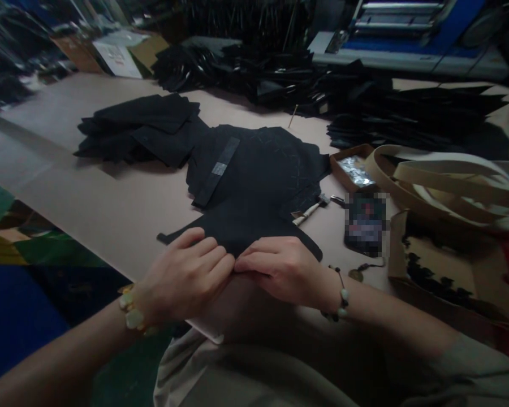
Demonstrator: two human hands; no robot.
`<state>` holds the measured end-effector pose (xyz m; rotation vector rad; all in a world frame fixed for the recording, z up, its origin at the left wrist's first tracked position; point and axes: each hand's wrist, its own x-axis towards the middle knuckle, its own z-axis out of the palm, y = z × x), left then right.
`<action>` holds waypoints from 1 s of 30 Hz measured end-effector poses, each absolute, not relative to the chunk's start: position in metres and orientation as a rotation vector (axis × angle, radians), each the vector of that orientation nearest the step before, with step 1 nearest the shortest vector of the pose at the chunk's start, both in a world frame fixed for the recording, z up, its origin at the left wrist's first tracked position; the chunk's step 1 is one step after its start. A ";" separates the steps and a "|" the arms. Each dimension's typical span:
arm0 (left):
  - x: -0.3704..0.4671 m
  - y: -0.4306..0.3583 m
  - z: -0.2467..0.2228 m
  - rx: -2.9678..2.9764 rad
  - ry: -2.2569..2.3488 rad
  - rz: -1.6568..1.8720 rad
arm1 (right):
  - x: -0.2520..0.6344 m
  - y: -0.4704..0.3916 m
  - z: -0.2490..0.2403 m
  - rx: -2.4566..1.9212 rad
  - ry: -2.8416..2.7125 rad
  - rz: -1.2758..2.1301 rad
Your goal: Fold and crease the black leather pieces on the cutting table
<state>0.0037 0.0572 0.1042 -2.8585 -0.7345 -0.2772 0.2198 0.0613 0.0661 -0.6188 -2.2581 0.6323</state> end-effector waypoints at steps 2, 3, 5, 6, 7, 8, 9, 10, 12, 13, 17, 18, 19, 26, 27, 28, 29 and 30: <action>0.001 0.058 0.104 -2.918 -0.641 -0.283 | 0.219 0.060 0.066 -0.573 -2.244 0.655; 0.000 0.057 0.103 -2.943 -0.613 -0.310 | 0.218 0.060 0.066 -0.548 -2.236 0.672; -0.001 0.055 0.101 -2.981 -0.566 -0.391 | 0.218 0.061 0.068 -0.491 -2.231 0.695; -0.002 0.054 0.099 -2.993 -0.544 -0.438 | 0.218 0.061 0.068 -0.457 -2.239 0.700; -0.002 0.052 0.098 -3.002 -0.519 -0.482 | 0.218 0.062 0.069 -0.420 -2.254 0.699; -0.003 0.051 0.097 -3.014 -0.491 -0.518 | 0.219 0.063 0.070 -0.377 -2.273 0.695; -0.003 0.049 0.097 -3.028 -0.461 -0.543 | 0.219 0.064 0.071 -0.330 -2.293 0.689; -0.003 0.047 0.097 -3.042 -0.439 -0.559 | 0.219 0.064 0.072 -0.282 -2.310 0.688; -0.003 0.044 0.098 -3.068 -0.394 -0.570 | 0.218 0.066 0.073 -0.197 -2.339 0.699; -0.002 0.042 0.100 -3.081 -0.373 -0.566 | 0.218 0.066 0.074 -0.162 -2.353 0.706; 0.001 0.035 0.105 -3.158 -0.311 -0.552 | 0.217 0.065 0.075 -0.035 -2.386 0.681; 0.002 0.034 0.106 -3.167 -0.317 -0.558 | 0.217 0.065 0.075 -0.013 -2.387 0.671; 0.002 0.033 0.105 -3.162 -0.341 -0.565 | 0.218 0.065 0.074 -0.003 -2.389 0.666; -0.005 0.030 0.093 -3.055 -0.562 -0.527 | 0.217 0.065 0.069 -0.052 -2.408 0.677; -0.006 0.031 0.093 -3.069 -0.544 -0.528 | 0.216 0.064 0.069 -0.069 -2.388 0.688; -0.007 0.032 0.094 -3.084 -0.518 -0.531 | 0.215 0.063 0.069 -0.096 -2.361 0.697; -0.008 0.033 0.095 -3.091 -0.495 -0.535 | 0.215 0.062 0.070 -0.130 -2.329 0.699; -0.009 0.034 0.097 -3.089 -0.479 -0.542 | 0.214 0.061 0.071 -0.166 -2.296 0.693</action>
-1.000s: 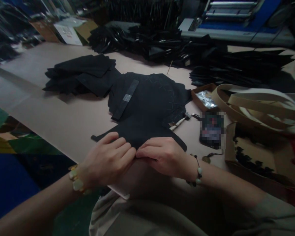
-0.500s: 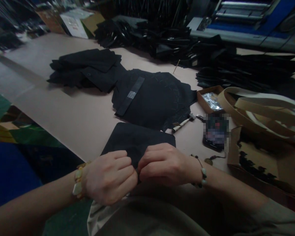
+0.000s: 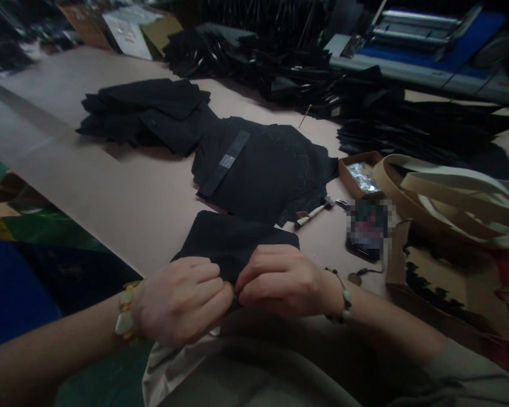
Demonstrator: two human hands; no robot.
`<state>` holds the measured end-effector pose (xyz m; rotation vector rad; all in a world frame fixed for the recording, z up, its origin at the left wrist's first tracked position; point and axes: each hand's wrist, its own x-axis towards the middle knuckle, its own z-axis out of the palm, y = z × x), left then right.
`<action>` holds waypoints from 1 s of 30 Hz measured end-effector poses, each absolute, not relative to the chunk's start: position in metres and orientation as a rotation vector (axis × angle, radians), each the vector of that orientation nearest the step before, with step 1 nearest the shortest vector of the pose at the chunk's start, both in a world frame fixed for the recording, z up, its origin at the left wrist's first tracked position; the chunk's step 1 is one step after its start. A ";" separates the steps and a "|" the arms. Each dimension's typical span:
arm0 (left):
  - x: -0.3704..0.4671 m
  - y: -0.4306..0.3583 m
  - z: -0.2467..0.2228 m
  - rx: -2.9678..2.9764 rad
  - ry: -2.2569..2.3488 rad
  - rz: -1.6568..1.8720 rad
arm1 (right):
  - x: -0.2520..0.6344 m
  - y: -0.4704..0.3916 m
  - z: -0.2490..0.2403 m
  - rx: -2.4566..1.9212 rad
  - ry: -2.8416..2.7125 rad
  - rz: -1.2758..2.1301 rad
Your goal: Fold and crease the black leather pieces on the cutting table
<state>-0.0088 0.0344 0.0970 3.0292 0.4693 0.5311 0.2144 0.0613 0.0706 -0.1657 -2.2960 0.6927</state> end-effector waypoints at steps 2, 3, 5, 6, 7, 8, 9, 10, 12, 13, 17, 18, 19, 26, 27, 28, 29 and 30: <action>-0.009 0.038 0.101 3.048 0.450 0.542 | 0.215 0.060 0.072 -0.214 -2.232 0.657; -0.009 0.039 0.103 3.056 0.438 0.546 | 0.215 0.059 0.074 -0.213 -2.214 0.635; -0.009 0.040 0.106 3.064 0.394 0.541 | 0.217 0.058 0.076 -0.180 -2.218 0.590; -0.008 0.039 0.107 3.064 0.373 0.536 | 0.218 0.058 0.077 -0.162 -2.234 0.568; -0.008 0.038 0.107 3.065 0.359 0.534 | 0.218 0.057 0.078 -0.144 -2.248 0.543; -0.008 0.037 0.108 3.068 0.351 0.544 | 0.219 0.057 0.079 -0.133 -2.260 0.521; -0.007 0.035 0.108 3.075 0.348 0.559 | 0.219 0.056 0.080 -0.127 -2.262 0.502; -0.007 0.033 0.108 3.083 0.348 0.578 | 0.219 0.056 0.080 -0.123 -2.261 0.492; -0.006 0.030 0.108 3.094 0.362 0.615 | 0.219 0.054 0.081 -0.109 -2.255 0.492; -0.006 0.029 0.107 3.099 0.373 0.624 | 0.219 0.054 0.081 -0.103 -2.258 0.498; -0.007 0.029 0.101 3.142 0.467 0.655 | 0.219 0.054 0.081 -0.079 -2.290 0.467; -0.009 0.030 0.098 3.154 0.510 0.681 | 0.220 0.055 0.081 -0.081 -2.299 0.438; -0.010 0.030 0.095 3.155 0.566 0.719 | 0.220 0.056 0.081 -0.085 -2.307 0.401; -0.015 0.025 0.086 2.852 0.721 0.981 | 0.222 0.060 0.086 -0.071 -2.367 0.298; -0.014 0.025 0.087 2.809 0.705 0.985 | 0.222 0.061 0.087 -0.066 -2.362 0.302; -0.013 0.024 0.087 2.768 0.699 0.989 | 0.222 0.061 0.087 -0.066 -2.358 0.303; -0.012 0.024 0.087 2.734 0.699 0.994 | 0.222 0.062 0.087 -0.069 -2.356 0.298; -0.011 0.024 0.087 2.713 0.699 0.999 | 0.223 0.063 0.088 -0.076 -2.356 0.289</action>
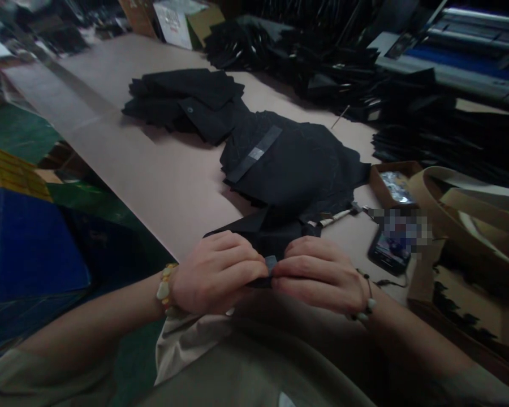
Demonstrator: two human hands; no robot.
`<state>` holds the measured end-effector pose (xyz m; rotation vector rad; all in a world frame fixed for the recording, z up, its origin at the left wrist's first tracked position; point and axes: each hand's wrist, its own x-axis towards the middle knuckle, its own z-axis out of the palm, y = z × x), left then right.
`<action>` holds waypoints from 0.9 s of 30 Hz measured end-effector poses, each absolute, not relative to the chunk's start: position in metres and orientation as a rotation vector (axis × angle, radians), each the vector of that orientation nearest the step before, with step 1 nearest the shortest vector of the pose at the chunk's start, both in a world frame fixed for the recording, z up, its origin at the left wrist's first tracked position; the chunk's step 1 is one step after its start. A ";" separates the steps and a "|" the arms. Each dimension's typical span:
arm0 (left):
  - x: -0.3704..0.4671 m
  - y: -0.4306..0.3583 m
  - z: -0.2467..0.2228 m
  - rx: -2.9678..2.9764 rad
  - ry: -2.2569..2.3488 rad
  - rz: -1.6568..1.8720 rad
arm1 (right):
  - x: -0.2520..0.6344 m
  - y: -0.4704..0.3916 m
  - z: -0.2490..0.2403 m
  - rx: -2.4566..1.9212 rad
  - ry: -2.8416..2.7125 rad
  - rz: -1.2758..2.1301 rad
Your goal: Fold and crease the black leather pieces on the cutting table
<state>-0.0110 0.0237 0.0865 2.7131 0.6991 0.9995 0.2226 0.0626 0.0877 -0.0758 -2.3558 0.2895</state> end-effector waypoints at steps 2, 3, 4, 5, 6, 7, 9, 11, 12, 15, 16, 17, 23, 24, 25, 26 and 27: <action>-0.009 0.023 0.085 2.724 0.695 1.002 | 0.223 0.063 0.088 -0.098 -2.360 0.260; -0.009 0.022 0.084 2.747 0.689 1.002 | 0.223 0.064 0.088 -0.110 -2.360 0.240; -0.008 0.022 0.083 2.773 0.686 0.995 | 0.223 0.064 0.087 -0.122 -2.361 0.219; -0.008 0.021 0.082 2.798 0.686 0.983 | 0.224 0.064 0.086 -0.131 -2.363 0.197; -0.007 0.021 0.082 2.823 0.691 0.964 | 0.224 0.064 0.085 -0.137 -2.366 0.180; -0.007 0.020 0.082 2.852 0.699 0.944 | 0.224 0.064 0.084 -0.139 -2.367 0.168; -0.007 0.021 0.085 2.937 0.731 0.876 | 0.224 0.064 0.080 -0.146 -2.358 0.162; -0.007 0.023 0.090 3.046 0.768 0.772 | 0.223 0.064 0.077 -0.176 -2.348 0.184; -0.007 0.024 0.093 3.093 0.774 0.712 | 0.223 0.064 0.076 -0.204 -2.354 0.205; -0.006 0.028 0.099 3.146 0.752 0.598 | 0.221 0.063 0.074 -0.329 -2.407 0.265; -0.006 0.029 0.100 3.139 0.745 0.581 | 0.220 0.063 0.074 -0.375 -2.431 0.275; -0.006 0.029 0.101 3.126 0.740 0.577 | 0.220 0.063 0.074 -0.413 -2.458 0.275; -0.004 0.028 0.100 3.053 0.775 0.577 | 0.220 0.061 0.079 -0.470 -2.680 0.132; -0.004 0.028 0.099 3.035 0.802 0.568 | 0.220 0.060 0.080 -0.462 -2.694 0.115; -0.004 0.028 0.098 3.014 0.833 0.557 | 0.220 0.060 0.080 -0.454 -2.696 0.105; -0.004 0.028 0.097 2.990 0.865 0.541 | 0.220 0.059 0.080 -0.452 -2.690 0.099; -0.005 0.028 0.096 2.967 0.887 0.523 | 0.220 0.059 0.080 -0.456 -2.682 0.098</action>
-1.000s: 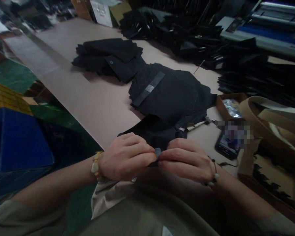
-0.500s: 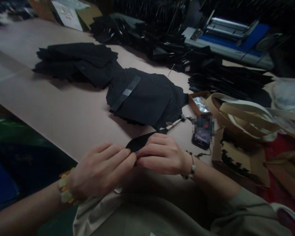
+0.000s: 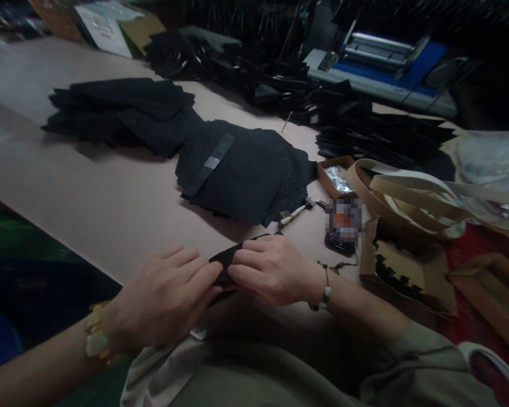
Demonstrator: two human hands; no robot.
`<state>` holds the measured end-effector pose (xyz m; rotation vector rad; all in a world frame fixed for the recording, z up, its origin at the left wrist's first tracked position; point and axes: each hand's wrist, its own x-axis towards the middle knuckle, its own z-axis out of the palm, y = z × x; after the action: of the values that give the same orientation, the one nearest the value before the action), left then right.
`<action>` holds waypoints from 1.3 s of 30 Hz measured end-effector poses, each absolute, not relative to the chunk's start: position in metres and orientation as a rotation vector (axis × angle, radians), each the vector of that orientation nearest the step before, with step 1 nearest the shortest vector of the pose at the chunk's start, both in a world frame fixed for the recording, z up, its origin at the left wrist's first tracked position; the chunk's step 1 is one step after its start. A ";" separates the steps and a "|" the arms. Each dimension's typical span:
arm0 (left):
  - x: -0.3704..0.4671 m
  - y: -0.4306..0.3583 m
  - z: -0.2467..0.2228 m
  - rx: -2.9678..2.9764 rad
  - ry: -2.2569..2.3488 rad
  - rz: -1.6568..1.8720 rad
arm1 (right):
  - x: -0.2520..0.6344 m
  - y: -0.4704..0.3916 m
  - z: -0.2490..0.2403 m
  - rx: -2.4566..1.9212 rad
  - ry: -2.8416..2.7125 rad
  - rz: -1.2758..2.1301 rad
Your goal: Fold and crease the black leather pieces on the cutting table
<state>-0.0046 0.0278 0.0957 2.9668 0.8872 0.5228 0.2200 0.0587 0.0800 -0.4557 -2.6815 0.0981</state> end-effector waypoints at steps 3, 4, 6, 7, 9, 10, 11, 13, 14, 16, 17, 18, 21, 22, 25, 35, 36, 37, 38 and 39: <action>-0.006 0.027 0.093 2.909 0.873 0.481 | 0.219 0.057 0.079 -0.473 -2.642 0.122; -0.006 0.026 0.093 2.892 0.839 0.486 | 0.219 0.057 0.079 -0.469 -2.629 0.141; -0.005 0.025 0.094 2.856 0.758 0.529 | 0.218 0.056 0.078 -0.439 -2.604 0.186; -0.004 0.025 0.094 2.834 0.719 0.563 | 0.218 0.055 0.078 -0.415 -2.594 0.205; -0.003 0.023 0.096 2.782 0.654 0.635 | 0.218 0.053 0.077 -0.350 -2.580 0.229; -0.002 0.022 0.097 2.758 0.629 0.665 | 0.218 0.052 0.077 -0.315 -2.571 0.236; -0.001 0.020 0.097 2.741 0.602 0.692 | 0.217 0.051 0.076 -0.281 -2.556 0.239; 0.000 0.017 0.099 2.727 0.546 0.739 | 0.216 0.049 0.075 -0.215 -2.510 0.231; -0.001 0.016 0.099 2.730 0.524 0.756 | 0.215 0.048 0.073 -0.191 -2.481 0.221; -0.003 0.014 0.100 2.743 0.524 0.762 | 0.213 0.047 0.072 -0.198 -2.442 0.210; -0.004 0.014 0.100 2.754 0.554 0.747 | 0.213 0.047 0.071 -0.234 -2.443 0.212; -0.006 0.015 0.100 2.765 0.594 0.717 | 0.212 0.048 0.071 -0.288 -2.453 0.220; -0.011 0.023 0.097 2.764 0.708 0.603 | 0.213 0.052 0.072 -0.467 -2.501 0.280; -0.012 0.027 0.096 2.746 0.735 0.568 | 0.213 0.054 0.073 -0.510 -2.511 0.313; -0.015 0.040 0.096 2.630 0.860 0.489 | 0.218 0.061 0.078 -0.619 -2.506 0.509; -0.007 0.094 0.121 1.939 0.929 0.000 | 0.236 0.084 0.081 -0.911 -1.889 1.830; -0.006 0.099 0.122 1.890 0.929 -0.005 | 0.237 0.086 0.079 -0.920 -1.833 1.868; -0.006 0.103 0.123 1.850 0.938 0.002 | 0.238 0.089 0.078 -0.931 -1.797 1.867; -0.007 0.108 0.123 1.820 0.956 0.017 | 0.239 0.091 0.077 -0.939 -1.779 1.832; -0.008 0.112 0.122 1.801 0.979 0.032 | 0.240 0.094 0.076 -0.945 -1.773 1.777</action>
<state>-0.0082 0.1117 0.1222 1.8008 0.9791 0.0323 0.2398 0.0944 0.0755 -0.9455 -1.7730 1.7767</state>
